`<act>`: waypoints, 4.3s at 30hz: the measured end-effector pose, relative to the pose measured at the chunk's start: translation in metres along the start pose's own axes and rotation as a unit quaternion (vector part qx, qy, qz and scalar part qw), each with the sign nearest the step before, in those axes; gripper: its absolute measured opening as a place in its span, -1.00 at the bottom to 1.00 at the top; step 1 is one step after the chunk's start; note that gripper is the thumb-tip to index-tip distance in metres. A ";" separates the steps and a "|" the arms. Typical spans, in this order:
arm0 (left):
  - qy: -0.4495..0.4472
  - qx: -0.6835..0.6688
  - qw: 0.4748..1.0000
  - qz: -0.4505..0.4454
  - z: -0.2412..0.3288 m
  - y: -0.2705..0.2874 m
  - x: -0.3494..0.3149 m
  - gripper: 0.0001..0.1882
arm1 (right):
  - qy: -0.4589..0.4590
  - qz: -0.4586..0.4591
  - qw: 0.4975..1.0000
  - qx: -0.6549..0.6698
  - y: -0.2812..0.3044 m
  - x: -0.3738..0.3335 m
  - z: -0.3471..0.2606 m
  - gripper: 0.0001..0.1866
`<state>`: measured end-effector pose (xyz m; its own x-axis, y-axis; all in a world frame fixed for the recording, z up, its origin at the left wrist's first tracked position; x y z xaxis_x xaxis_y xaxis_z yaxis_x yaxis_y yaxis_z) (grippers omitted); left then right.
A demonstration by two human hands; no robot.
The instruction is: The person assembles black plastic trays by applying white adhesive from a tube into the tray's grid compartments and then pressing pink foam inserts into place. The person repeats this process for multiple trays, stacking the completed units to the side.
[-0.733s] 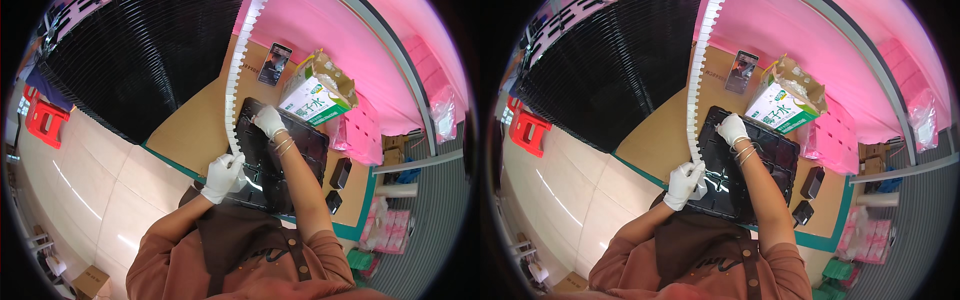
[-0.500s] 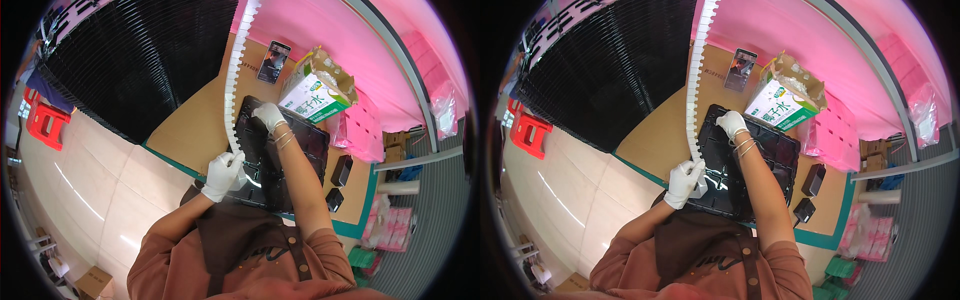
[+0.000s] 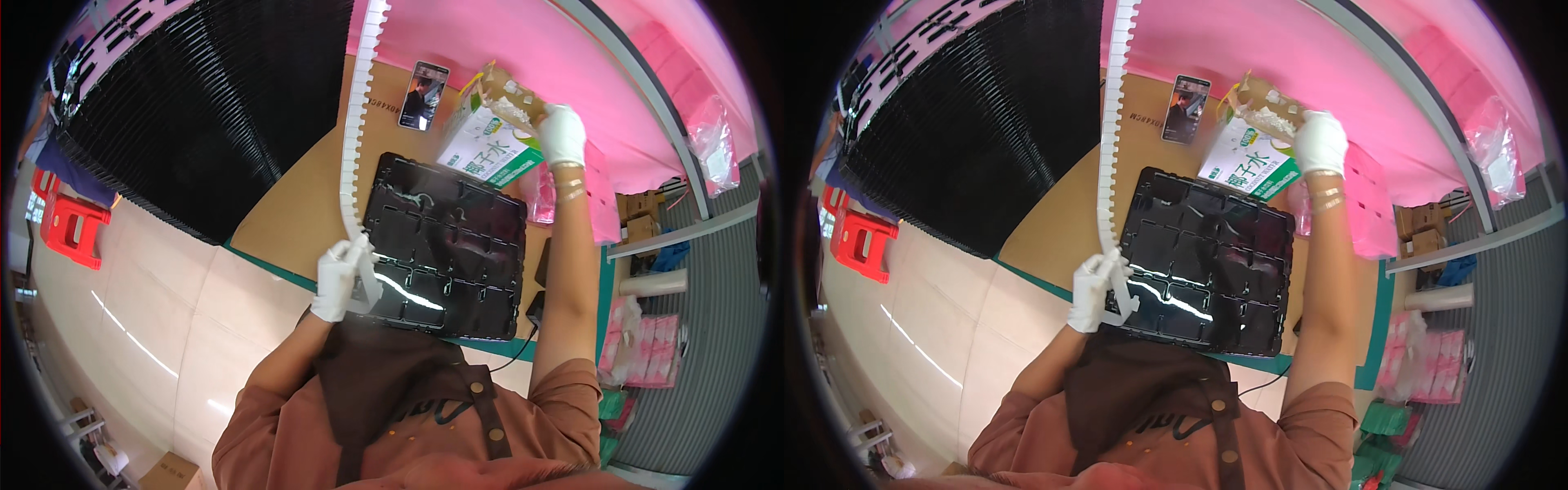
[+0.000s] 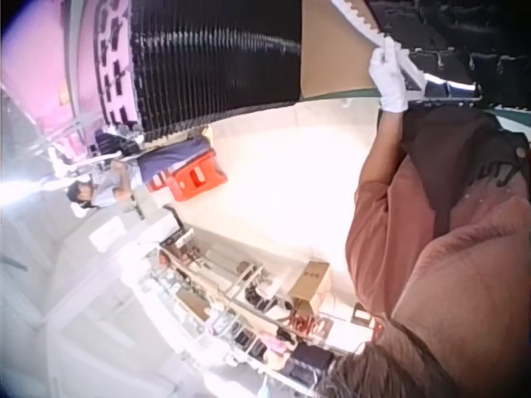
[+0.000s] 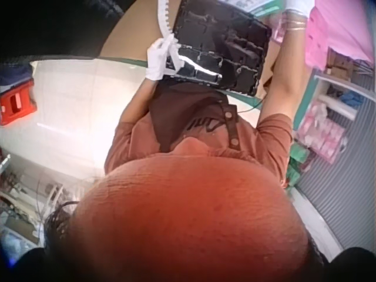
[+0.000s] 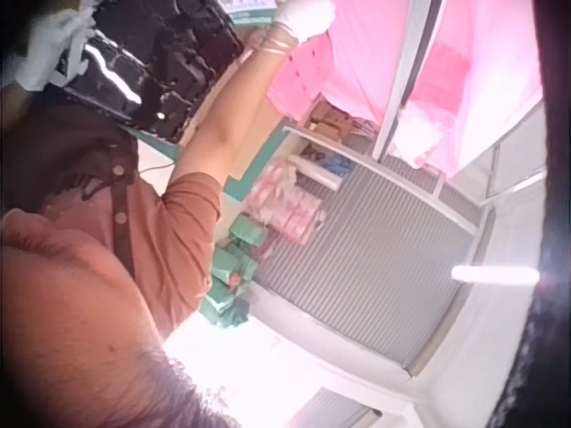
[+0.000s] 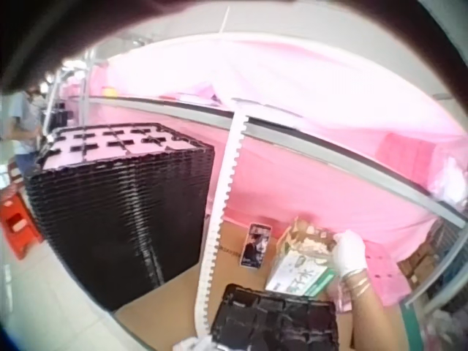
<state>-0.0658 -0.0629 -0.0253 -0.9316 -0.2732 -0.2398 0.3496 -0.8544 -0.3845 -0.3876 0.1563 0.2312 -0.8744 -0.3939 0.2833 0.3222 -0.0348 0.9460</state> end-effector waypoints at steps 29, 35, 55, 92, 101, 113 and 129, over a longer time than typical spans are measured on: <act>-0.038 0.093 0.994 -0.048 -0.015 0.013 -0.003 -0.72 | 0.210 -0.281 0.854 0.384 -0.113 -0.276 -0.224 -0.90; -0.047 0.115 0.991 -0.050 -0.016 0.014 -0.002 -0.73 | 0.247 -0.298 0.797 0.464 -0.123 -0.282 -0.222 -0.85; -0.050 0.100 0.993 -0.037 -0.017 0.014 -0.003 -0.74 | 0.279 -0.289 0.801 0.444 -0.121 -0.284 -0.227 -0.84; -0.056 0.132 0.989 -0.038 -0.011 0.014 -0.005 -0.76 | 0.280 -0.291 0.807 0.431 -0.116 -0.282 -0.232 -0.83; -0.064 0.150 0.986 -0.032 -0.006 0.013 -0.005 -0.76 | 0.197 -0.269 0.814 0.475 -0.115 -0.278 -0.225 -0.84; -0.056 0.146 0.987 -0.034 -0.007 0.011 -0.005 -0.77 | 0.227 -0.273 0.811 0.464 -0.117 -0.280 -0.222 -0.86; -0.096 0.180 0.978 -0.035 -0.004 0.009 -0.004 -0.77 | 0.294 -0.283 0.809 0.423 -0.113 -0.276 -0.225 -0.88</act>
<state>-0.0581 -0.0681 -0.0311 -0.9657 -0.2568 -0.0395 0.2585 -0.9649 -0.0470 -0.1008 0.0624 0.0106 -0.3905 -0.9125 -0.1221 -0.6515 0.1802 0.7370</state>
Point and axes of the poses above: each hand's wrist, its own x-axis towards the middle knuckle, its own y-axis out of the back of the hand, z = x × y, the point moved 8 cm from there along x, towards the middle knuckle, and after that the axes turned 15 degrees about -z, right-handed, at the moved point
